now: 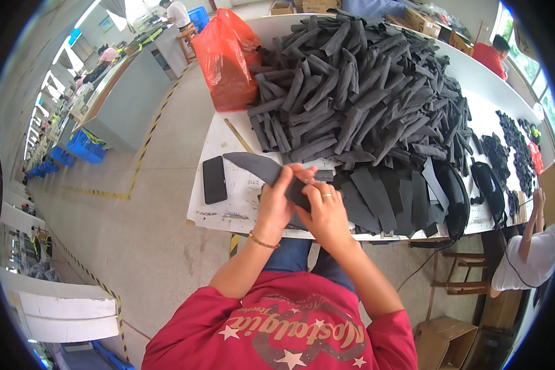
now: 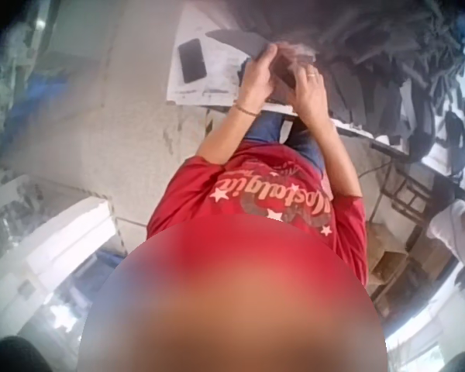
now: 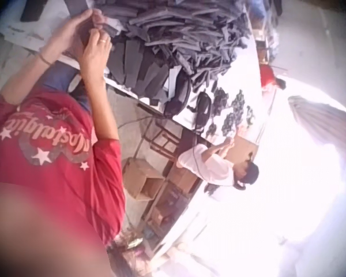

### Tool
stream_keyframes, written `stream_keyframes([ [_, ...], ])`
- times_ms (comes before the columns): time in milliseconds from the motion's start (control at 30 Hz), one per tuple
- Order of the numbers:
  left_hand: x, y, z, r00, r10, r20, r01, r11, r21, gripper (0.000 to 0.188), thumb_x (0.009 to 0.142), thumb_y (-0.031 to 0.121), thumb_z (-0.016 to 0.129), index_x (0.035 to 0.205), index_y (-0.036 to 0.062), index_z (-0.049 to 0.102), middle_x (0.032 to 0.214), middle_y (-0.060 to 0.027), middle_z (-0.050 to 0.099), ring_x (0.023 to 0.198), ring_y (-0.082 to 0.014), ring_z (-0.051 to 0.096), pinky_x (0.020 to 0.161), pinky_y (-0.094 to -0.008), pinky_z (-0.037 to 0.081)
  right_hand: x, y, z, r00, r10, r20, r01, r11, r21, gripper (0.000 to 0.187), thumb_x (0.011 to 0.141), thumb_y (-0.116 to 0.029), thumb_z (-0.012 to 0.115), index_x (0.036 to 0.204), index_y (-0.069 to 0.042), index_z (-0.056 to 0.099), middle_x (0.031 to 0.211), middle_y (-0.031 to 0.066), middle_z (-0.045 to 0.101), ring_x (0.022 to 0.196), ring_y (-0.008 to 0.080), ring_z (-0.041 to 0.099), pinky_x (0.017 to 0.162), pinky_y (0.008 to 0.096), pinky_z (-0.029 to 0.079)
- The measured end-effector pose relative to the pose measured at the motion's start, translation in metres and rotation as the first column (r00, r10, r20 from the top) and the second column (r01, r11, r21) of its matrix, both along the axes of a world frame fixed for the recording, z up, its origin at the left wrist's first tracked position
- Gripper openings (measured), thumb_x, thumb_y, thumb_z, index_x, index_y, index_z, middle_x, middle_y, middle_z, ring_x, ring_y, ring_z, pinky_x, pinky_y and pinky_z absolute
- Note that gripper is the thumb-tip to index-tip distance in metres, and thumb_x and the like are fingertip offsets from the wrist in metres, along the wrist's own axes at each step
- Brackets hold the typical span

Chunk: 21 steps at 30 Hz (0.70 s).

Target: Inspecting and stacking gray foam components at a factory workbench.

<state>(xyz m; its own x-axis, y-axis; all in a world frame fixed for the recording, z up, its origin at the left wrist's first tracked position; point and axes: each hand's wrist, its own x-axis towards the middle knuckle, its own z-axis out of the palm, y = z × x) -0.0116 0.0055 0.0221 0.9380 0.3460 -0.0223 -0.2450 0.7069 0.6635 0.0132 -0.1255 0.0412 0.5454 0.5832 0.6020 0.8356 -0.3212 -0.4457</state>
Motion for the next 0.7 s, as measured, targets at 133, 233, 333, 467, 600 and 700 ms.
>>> stream_keyframes([
  [133,0.000,-0.004,0.003,0.998,-0.009,0.070,0.013,0.998,-0.069,0.029,0.099,0.028,0.053,0.109,0.0014,0.060,0.101,-0.0148,0.068,0.114,-0.0308,0.059,0.096,-0.0412,0.047,0.003,-0.014,-0.002,0.997,0.050,-0.065,-0.048,0.998,0.038,0.026,0.076,-0.004,0.072,0.094,-0.003,0.054,0.100,0.0177,0.055,0.076,0.0367,0.059,0.061,0.0408,0.050],
  [233,0.000,-0.023,-0.008,0.996,-0.037,0.082,0.046,0.993,-0.110,0.029,0.098,0.028,0.053,0.108,0.0018,0.061,0.103,-0.0146,0.068,0.114,-0.0297,0.058,0.099,-0.0392,0.044,0.011,-0.004,-0.010,0.990,0.131,-0.059,-0.128,0.990,0.063,0.024,0.076,-0.003,0.071,0.093,-0.002,0.054,0.097,0.0153,0.056,0.077,0.0363,0.059,0.063,0.0417,0.050],
  [333,-0.002,-0.022,-0.015,0.998,-0.036,0.051,0.041,0.993,-0.110,0.029,0.099,0.028,0.053,0.109,0.0016,0.061,0.105,-0.0147,0.068,0.112,-0.0288,0.059,0.099,-0.0387,0.045,0.003,-0.008,0.001,0.995,0.063,-0.074,-0.059,0.997,0.055,0.024,0.076,-0.001,0.070,0.094,-0.002,0.054,0.094,0.0145,0.057,0.076,0.0359,0.059,0.064,0.0421,0.050],
  [467,-0.003,-0.018,-0.019,0.998,-0.053,-0.043,0.047,0.993,-0.112,0.030,0.099,0.027,0.053,0.112,0.0010,0.059,0.102,-0.0134,0.068,0.106,-0.0272,0.061,0.096,-0.0390,0.047,0.009,-0.022,-0.008,0.989,0.070,-0.128,-0.082,0.993,-0.085,0.026,0.076,-0.005,0.072,0.095,-0.003,0.055,0.097,0.0149,0.057,0.084,0.0345,0.061,0.069,0.0412,0.052],
  [600,0.001,-0.005,0.009,0.995,0.080,-0.053,-0.090,0.970,-0.228,0.029,0.098,0.025,0.055,0.114,0.0009,0.058,0.095,-0.0106,0.067,0.099,-0.0269,0.063,0.093,-0.0398,0.049,0.015,-0.031,-0.009,0.978,0.147,-0.149,-0.140,0.989,0.057,0.020,0.075,-0.003,0.075,0.087,-0.001,0.059,0.095,0.0147,0.060,0.075,0.0309,0.061,0.063,0.0368,0.050],
  [700,-0.002,-0.011,0.028,0.976,0.197,0.089,-0.187,0.977,-0.105,0.030,0.097,0.025,0.056,0.113,-0.0006,0.057,0.090,-0.0094,0.066,0.091,-0.0263,0.066,0.091,-0.0383,0.050,0.013,-0.028,0.005,0.967,0.175,-0.184,-0.154,0.980,0.123,0.019,0.074,-0.001,0.076,0.083,-0.001,0.060,0.094,0.0136,0.061,0.071,0.0276,0.061,0.060,0.0327,0.049],
])
